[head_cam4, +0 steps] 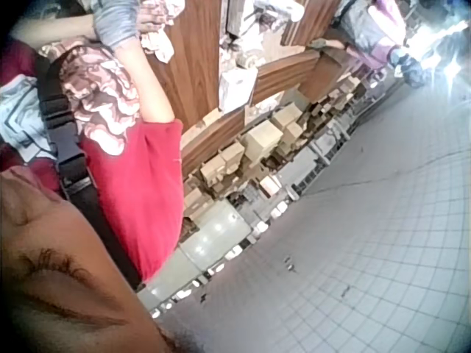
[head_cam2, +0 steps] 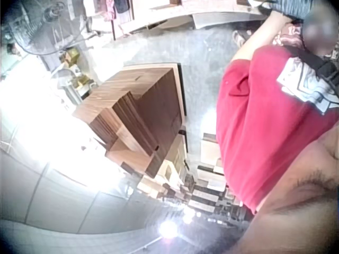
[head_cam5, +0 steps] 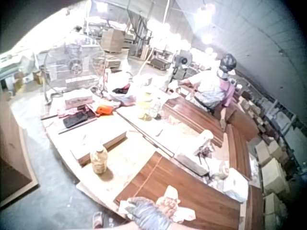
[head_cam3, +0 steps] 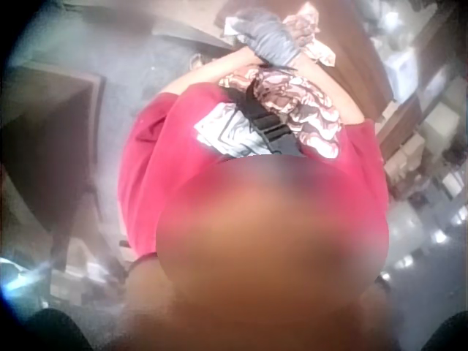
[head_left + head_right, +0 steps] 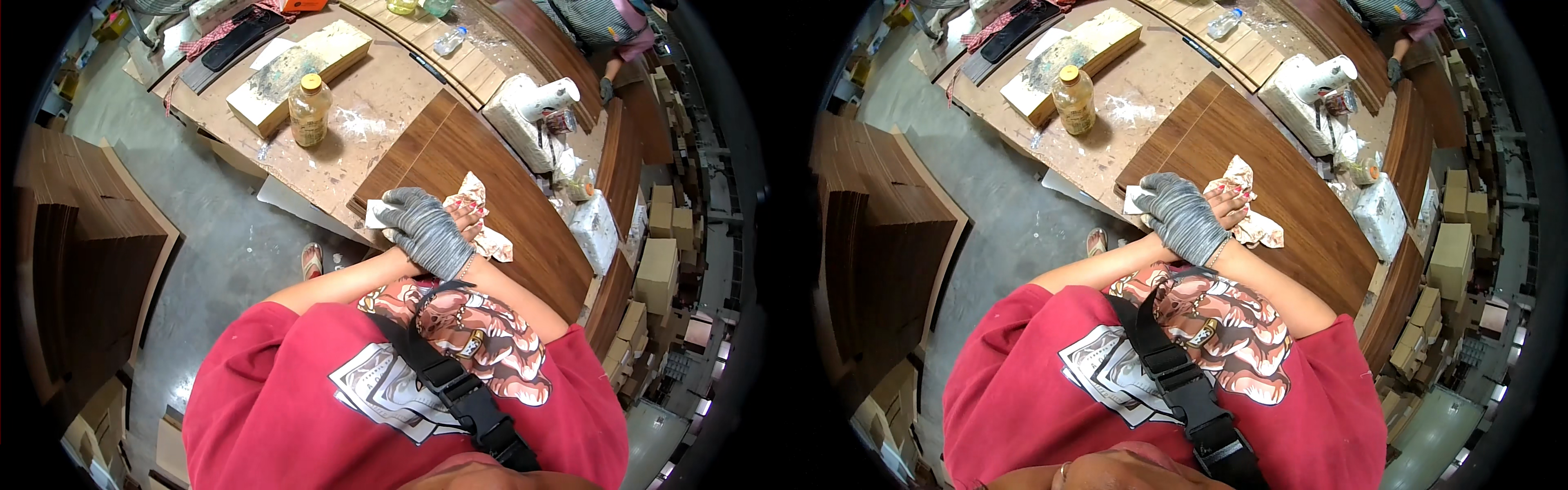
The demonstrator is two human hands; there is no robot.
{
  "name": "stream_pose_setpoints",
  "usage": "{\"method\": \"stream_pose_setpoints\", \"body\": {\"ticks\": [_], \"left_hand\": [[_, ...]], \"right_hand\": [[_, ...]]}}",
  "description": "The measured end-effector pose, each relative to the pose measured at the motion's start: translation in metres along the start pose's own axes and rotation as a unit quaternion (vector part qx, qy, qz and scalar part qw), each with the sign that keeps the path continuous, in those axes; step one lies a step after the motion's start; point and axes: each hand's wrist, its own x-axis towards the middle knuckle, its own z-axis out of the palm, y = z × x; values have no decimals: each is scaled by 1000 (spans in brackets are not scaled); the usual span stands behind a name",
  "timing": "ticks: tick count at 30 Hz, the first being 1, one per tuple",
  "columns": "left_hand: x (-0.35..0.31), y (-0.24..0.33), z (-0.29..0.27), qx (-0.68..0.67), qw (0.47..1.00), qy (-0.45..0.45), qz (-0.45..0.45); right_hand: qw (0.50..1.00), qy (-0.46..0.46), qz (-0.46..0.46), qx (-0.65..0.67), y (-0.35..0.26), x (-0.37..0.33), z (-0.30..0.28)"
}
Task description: The person applies a liquid from a bottle onto a cloth and wipes a wooden panel. They repeatedly rub the surface, turn the panel over to clean the other side, and wipe the edges.
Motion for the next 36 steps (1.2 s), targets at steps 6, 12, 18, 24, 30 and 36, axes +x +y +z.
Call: {"method": "stream_pose_setpoints", "body": {"ticks": [6, 12, 18, 24, 30, 36], "left_hand": [[-1, 10, -30, -144, 976, -112, -115], [-8, 2, -10, -151, 986, -23, -64], [-9, 4, -13, -212, 970, -18, -115], [7, 15, -42, -71, 993, -71, -55], [5, 15, -34, -41, 999, -5, -33], [7, 18, -37, -59, 997, -3, -44]], "right_hand": [[999, 35, 13, -15, 27, 14, -42], [999, 14, -17, 31, 8, 10, -34], [1000, 13, 6, -19, 20, 9, -36], [991, 83, 91, -50, 91, 40, -59], [984, 115, 96, -102, 181, 75, -72], [974, 84, 114, -175, 221, 104, -91]]}}
